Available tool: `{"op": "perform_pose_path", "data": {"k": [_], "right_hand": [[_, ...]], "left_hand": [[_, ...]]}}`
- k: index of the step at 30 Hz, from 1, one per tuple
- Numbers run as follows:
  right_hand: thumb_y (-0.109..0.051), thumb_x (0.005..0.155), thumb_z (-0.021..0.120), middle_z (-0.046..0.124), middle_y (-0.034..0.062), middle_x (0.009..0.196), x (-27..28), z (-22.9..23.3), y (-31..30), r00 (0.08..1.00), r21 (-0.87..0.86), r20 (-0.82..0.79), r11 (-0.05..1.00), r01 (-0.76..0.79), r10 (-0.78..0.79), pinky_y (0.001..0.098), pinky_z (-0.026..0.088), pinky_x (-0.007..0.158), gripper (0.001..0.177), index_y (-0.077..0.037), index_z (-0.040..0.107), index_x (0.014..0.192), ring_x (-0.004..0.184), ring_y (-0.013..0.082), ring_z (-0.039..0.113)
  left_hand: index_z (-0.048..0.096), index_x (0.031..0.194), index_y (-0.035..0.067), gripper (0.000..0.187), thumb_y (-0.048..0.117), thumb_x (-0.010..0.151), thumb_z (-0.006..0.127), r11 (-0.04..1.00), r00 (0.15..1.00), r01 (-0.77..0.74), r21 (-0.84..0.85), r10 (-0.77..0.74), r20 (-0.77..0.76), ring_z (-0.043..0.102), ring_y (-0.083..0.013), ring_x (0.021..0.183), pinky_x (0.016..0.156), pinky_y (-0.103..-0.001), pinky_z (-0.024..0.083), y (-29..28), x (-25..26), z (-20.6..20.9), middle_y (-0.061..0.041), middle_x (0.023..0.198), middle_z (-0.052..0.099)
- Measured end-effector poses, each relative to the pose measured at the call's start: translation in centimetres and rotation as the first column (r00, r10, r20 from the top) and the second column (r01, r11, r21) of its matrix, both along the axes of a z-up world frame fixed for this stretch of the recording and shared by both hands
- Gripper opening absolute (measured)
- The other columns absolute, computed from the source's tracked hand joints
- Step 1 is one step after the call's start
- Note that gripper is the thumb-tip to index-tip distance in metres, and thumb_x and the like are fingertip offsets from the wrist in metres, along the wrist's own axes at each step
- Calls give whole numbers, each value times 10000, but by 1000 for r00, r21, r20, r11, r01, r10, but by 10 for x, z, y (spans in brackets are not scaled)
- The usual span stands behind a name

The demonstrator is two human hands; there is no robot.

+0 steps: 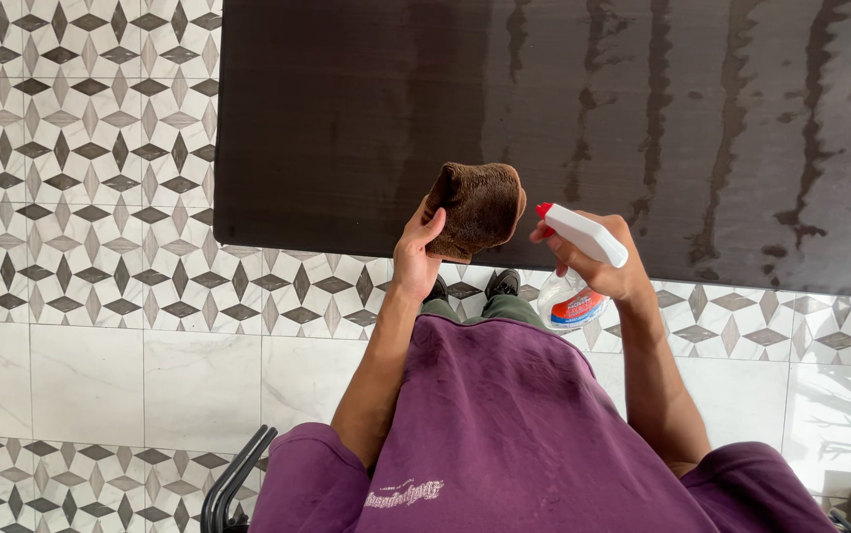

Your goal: The person cleans a dark tabletop using a spray bottle and a brown cloth. They repeatedly spray the surface and wipe it in sections, moving across the table to cover different areas.

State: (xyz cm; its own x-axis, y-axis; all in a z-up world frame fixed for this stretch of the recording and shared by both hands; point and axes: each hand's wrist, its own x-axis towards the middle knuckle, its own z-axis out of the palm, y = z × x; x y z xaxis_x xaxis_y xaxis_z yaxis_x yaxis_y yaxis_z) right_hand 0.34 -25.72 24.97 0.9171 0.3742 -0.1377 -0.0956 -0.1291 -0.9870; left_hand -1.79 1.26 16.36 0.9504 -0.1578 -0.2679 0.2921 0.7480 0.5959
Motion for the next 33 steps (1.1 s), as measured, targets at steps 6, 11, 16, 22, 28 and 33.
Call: {"op": "perform_pose_path", "data": {"k": [6, 11, 16, 22, 28, 33], "right_hand": [[-84, 895, 690, 766, 128, 874, 5, 9, 11, 998, -47, -29, 997, -60, 59, 274, 555, 537, 235, 55, 734, 1080, 574, 138, 667], [-21, 831, 619, 769, 104, 934, 4, 16, 16, 996, -16, 4, 996, -88, 88, 276, 566, 566, 300, 53, 727, 1101, 593, 131, 659], [-22, 844, 633, 762, 90, 841, 4, 17, 16, 995, -94, -27, 991, -99, 97, 277, 588, 554, 237, 33, 745, 1045, 621, 126, 698], [-43, 849, 655, 733, 84, 759, -5, 21, 7, 990, -153, -49, 979, -137, 131, 274, 583, 552, 242, 18, 761, 1058, 611, 114, 668], [-57, 878, 661, 744, 77, 762, -8, 15, -4, 996, -202, -11, 976, -86, 85, 279, 587, 563, 162, 35, 743, 984, 600, 118, 702], [-71, 882, 680, 755, 98, 797, -11, 11, -10, 994, -117, -72, 990, -85, 77, 280, 582, 570, 243, 35, 752, 1088, 607, 118, 692]], "left_hand": [[480, 1486, 0, 519, 248, 1040, 574, 997, 999, 29, 77, -28, -17, 585, -216, 1273, 1098, -357, 463, 1, 0, 3, -125, 1366, 619], [480, 1484, -17, 517, 263, 1060, 576, 997, 999, 39, 61, -39, -6, 590, -198, 1260, 1091, -349, 471, 2, -1, 3, -112, 1355, 622], [476, 1486, -23, 545, 296, 1056, 574, 996, 999, 43, 73, -42, -13, 621, -208, 1191, 991, -370, 521, -1, -1, 2, -122, 1306, 639], [452, 1499, -21, 572, 306, 1044, 568, 998, 999, -5, 60, 8, -54, 611, -222, 1212, 1009, -387, 513, -6, 0, 3, -125, 1326, 627], [455, 1500, -31, 573, 310, 1055, 572, 998, 995, -67, 3, 67, -75, 574, -226, 1280, 1102, -393, 466, -14, -3, 0, -126, 1387, 601], [483, 1465, -30, 566, 331, 1045, 598, 996, 990, -85, 39, 89, -105, 595, -240, 1239, 1050, -405, 490, -23, -5, -3, -133, 1338, 620]]}}
